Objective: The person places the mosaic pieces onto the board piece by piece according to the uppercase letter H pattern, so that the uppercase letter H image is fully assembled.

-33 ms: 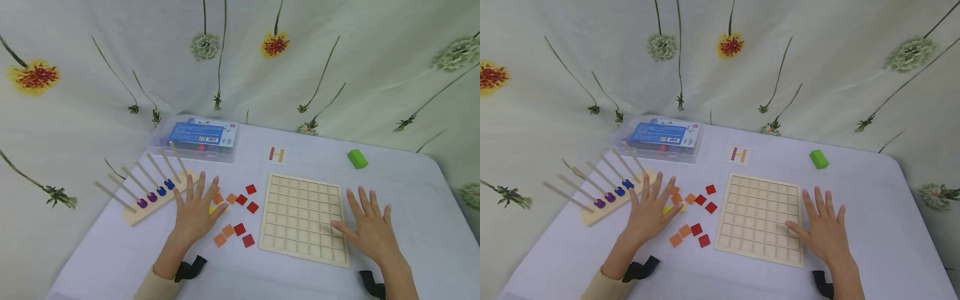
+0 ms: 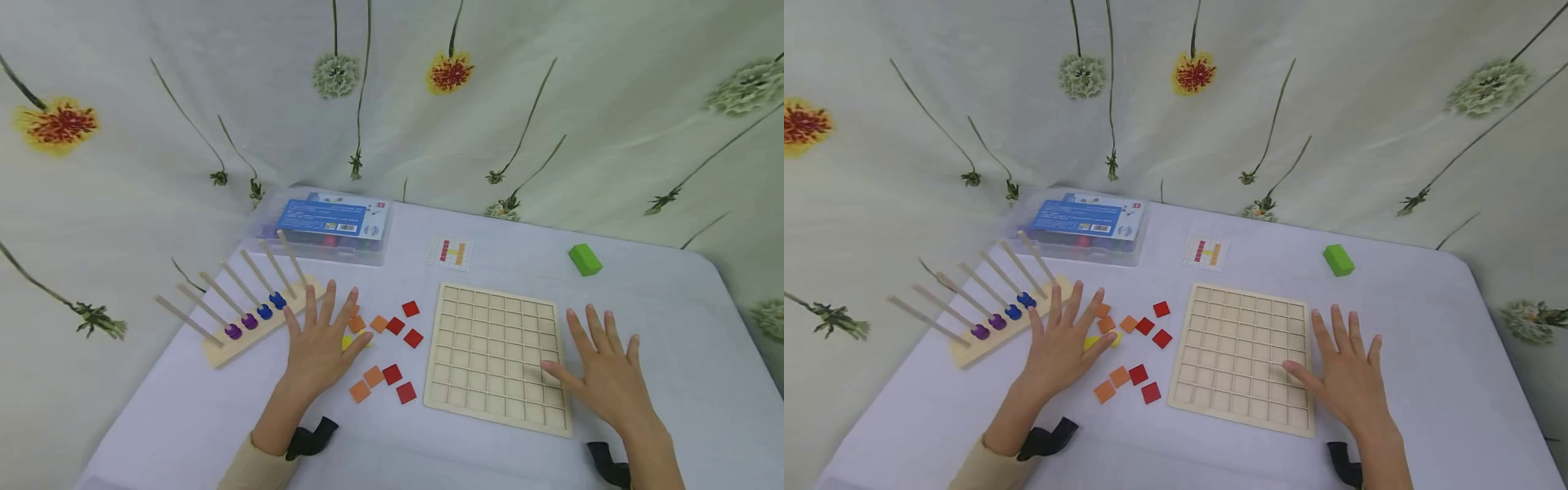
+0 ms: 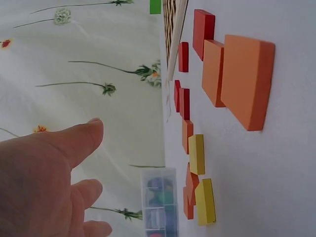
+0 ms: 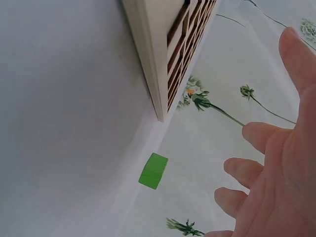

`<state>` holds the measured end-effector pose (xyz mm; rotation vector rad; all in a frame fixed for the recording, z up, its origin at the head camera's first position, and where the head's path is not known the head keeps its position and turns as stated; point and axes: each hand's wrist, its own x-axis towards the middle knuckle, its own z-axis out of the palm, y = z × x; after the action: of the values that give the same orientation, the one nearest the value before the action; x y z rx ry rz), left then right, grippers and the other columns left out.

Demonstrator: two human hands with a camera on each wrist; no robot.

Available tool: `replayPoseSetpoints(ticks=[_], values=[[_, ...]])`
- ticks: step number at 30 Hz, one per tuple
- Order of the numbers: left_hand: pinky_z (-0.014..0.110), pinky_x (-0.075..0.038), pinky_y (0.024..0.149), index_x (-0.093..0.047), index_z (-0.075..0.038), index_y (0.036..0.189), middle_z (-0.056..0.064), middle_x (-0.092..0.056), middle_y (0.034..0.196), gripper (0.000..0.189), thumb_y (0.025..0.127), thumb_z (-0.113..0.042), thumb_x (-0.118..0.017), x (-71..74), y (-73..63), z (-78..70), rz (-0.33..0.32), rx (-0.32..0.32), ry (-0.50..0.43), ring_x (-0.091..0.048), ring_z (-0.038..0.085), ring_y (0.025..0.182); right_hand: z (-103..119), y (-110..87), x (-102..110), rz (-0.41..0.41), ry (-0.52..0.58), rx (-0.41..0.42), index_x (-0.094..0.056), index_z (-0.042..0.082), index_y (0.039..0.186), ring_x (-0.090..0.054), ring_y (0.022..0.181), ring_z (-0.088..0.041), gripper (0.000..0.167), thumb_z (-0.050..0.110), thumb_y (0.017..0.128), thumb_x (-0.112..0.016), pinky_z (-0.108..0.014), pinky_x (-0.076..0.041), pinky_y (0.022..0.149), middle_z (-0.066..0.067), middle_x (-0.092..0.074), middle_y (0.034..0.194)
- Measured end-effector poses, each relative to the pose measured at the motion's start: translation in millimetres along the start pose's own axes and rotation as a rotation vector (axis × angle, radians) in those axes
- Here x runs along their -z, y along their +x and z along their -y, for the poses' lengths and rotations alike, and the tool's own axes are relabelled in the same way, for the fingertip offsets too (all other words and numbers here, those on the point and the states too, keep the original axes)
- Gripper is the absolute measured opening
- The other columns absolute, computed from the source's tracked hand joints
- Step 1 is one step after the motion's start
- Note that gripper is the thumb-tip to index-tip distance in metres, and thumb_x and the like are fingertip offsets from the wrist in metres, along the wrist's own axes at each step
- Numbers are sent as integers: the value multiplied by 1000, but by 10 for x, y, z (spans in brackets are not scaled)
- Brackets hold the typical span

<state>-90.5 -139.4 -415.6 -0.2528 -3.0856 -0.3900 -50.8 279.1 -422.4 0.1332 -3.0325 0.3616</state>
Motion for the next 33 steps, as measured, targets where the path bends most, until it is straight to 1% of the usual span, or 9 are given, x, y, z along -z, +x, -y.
replayPoseSetpoints(ticks=[7, 12, 18, 20, 22, 24, 26, 30, 33], values=[[75, 3, 109, -22, -24, 156, 17, -7, 164, 80, 91, -56, -56, -14, -16, 32, -9, 12, 12, 4, 47, 148, -46, -6, -3, -25, 62, 26, -12, 16, 158, 3, 149, -44, 94, 58, 89, -60, -74, 4, 109, -24, -9, 162], [75, -4, 110, -22, -23, 156, 19, -8, 163, 82, 90, -56, -56, 13, -39, 77, -48, 7, 24, 1, 48, 148, -100, -27, 31, -76, 254, 51, -15, 14, 158, -3, 149, -46, 83, 38, 94, -62, -74, -2, 109, -25, -12, 161], [74, -16, 109, -26, -16, 155, 24, -13, 161, 81, 90, -47, -63, 65, -66, 157, -137, -10, -59, -8, 51, 146, -128, -63, 8, -144, 471, -28, -24, 18, 156, -23, 142, -52, 65, 23, 99, -55, -76, -23, 101, -25, -24, 158], [71, -21, 109, -29, -12, 154, 26, -18, 159, 80, 89, -41, -66, 75, -82, 192, -194, -26, -102, -16, 51, 145, -147, -75, -30, -155, 534, -56, -29, 15, 154, -25, 145, -43, 60, 21, 100, -54, -64, -24, 112, -24, -30, 156], [69, -28, 107, -33, -8, 152, 27, -25, 156, 77, 89, -35, -69, 78, -99, 229, -265, -45, -146, -25, 50, 143, -168, -86, -73, -162, 589, -94, -35, 10, 152, -29, 147, -21, 54, 22, 102, -51, -37, -29, 117, -21, -36, 154], [65, -34, 105, -36, -5, 150, 27, -31, 153, 74, 88, -29, -70, 75, -119, 266, -333, -53, -201, -32, 47, 140, -193, -92, -116, -168, 659, -130, -40, 7, 148, -33, 140, 1, 49, 22, 103, -49, -13, -32, 109, -12, -43, 151], [64, -39, 103, -39, -4, 148, 25, -36, 150, 70, 88, -24, -70, 65, -136, 297, -383, -50, -260, -37, 45, 137, -217, -96, -170, -177, 725, -153, -44, 3, 145, -36, 129, 15, 46, 21, 103, -49, 1, -31, 95, 1, -50, 147], [60, -41, 102, -46, -1, 142, 23, -46, 143, 60, 88, -15, -70, 6, -147, 352, -456, -45, -386, -43, 41, 133, -247, -102, -276, -177, 773, -186, -49, 2, 140, -38, 121, 20, 43, 21, 102, -51, 1, -34, 91, 23, -53, 135], [41, -47, 101, -54, 0, 135, 21, -54, 136, 52, 87, -11, -70, -62, -142, 378, -506, -46, -463, -51, 37, 127, -258, -109, -355, -173, 735, -191, -52, 2, 138, -35, 120, 23, 42, 21, 101, -53, 2, -31, 92, 19, -54, 134]])
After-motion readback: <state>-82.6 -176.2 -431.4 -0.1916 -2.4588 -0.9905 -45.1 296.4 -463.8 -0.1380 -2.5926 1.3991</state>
